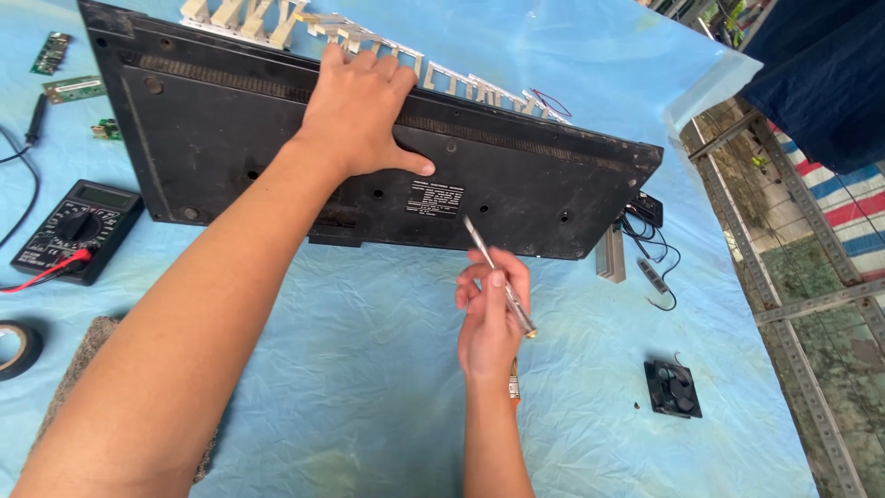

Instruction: The person uses a screwdriver to remove screws from the back of a black electronic keyboard. They periodically lift and rotate the keyboard to access different screw locations and eventually flip it over to reveal the internal circuitry and keys.

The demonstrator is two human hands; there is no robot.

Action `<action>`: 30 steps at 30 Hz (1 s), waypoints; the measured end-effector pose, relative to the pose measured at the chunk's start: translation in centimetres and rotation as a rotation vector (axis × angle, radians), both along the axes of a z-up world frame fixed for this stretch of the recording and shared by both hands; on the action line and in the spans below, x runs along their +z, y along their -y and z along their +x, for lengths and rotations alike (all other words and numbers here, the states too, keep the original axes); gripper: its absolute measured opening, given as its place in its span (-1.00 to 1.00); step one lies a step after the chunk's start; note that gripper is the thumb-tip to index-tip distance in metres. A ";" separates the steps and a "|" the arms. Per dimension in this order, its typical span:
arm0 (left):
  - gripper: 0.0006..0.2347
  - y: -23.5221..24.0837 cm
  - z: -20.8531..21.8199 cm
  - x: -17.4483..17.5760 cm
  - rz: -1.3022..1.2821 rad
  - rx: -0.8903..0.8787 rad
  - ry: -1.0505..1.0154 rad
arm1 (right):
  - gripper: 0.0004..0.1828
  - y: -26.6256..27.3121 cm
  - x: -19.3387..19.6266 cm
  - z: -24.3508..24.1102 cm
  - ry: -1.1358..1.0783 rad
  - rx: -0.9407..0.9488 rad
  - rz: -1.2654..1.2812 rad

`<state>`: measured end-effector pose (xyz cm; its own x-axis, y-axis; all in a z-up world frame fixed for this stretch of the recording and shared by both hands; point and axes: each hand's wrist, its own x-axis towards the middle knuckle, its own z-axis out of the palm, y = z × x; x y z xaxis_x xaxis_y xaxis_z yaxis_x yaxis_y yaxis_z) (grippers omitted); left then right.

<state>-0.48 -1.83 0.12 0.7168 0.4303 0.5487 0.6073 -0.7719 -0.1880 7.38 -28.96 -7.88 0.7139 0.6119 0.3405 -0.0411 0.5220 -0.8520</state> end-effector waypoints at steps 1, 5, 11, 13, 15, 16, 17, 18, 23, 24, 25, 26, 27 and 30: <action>-0.03 0.1 0.0 -0.1 0.009 0.005 0.001 | -0.62 -0.4 1.2 -1.1 0.097 -0.059 -0.042; -0.03 0.5 0.0 0.5 -0.013 -0.001 0.017 | -0.43 -2.2 5.6 -6.1 0.566 -0.134 -0.051; -0.07 0.8 -0.3 0.2 0.006 0.010 0.002 | -0.53 -4.8 5.8 -7.6 1.289 -0.058 -0.144; -0.15 0.4 -0.2 -0.3 0.003 -0.098 0.176 | -0.52 -5.0 6.1 -7.9 1.331 -0.171 -0.050; -0.15 0.2 -0.2 -0.3 -0.007 -0.104 0.178 | -0.51 -5.0 5.2 -7.6 1.337 -0.170 -0.042; -0.14 0.0 -0.1 -0.3 -0.019 -0.114 0.174 | -0.51 -5.1 4.7 -7.5 1.338 -0.173 -0.039; -0.14 0.2 -0.1 0.0 -0.016 -0.115 0.177 | -0.51 -4.8 4.7 -7.3 1.341 -0.176 -0.037; -0.13 0.3 -0.2 0.3 -0.052 -0.098 0.147 | -0.55 -4.4 4.7 -7.2 1.255 -0.159 -0.017; -0.13 0.9 -0.5 0.7 -0.113 -0.065 0.103 | -0.57 -5.1 3.1 -6.5 0.546 -0.005 0.060; -0.13 1.0 -0.5 0.9 -0.140 -0.062 0.097 | -0.53 -5.8 2.7 -5.9 0.306 0.119 0.083; -0.14 1.1 -0.5 1.1 -0.167 -0.058 0.091 | -0.48 -6.4 2.2 -5.4 0.064 0.240 0.105; -0.14 1.1 -0.5 1.0 -0.163 -0.058 0.091 | -0.48 -7.0 2.5 -5.5 0.065 0.240 0.109; -0.13 1.1 -0.4 0.9 -0.165 -0.066 0.099 | -0.41 -7.5 2.7 -5.5 -0.059 0.291 0.058; -0.14 1.6 -0.7 0.8 -0.145 -0.069 0.115 | -0.34 -8.0 2.6 -5.6 -0.239 0.311 -0.017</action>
<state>-1.22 -3.40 0.97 0.6837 0.4627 0.5644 0.5628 -0.8266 -0.0041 1.76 -20.95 -5.30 0.5518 0.8155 0.1746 -0.3935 0.4391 -0.8076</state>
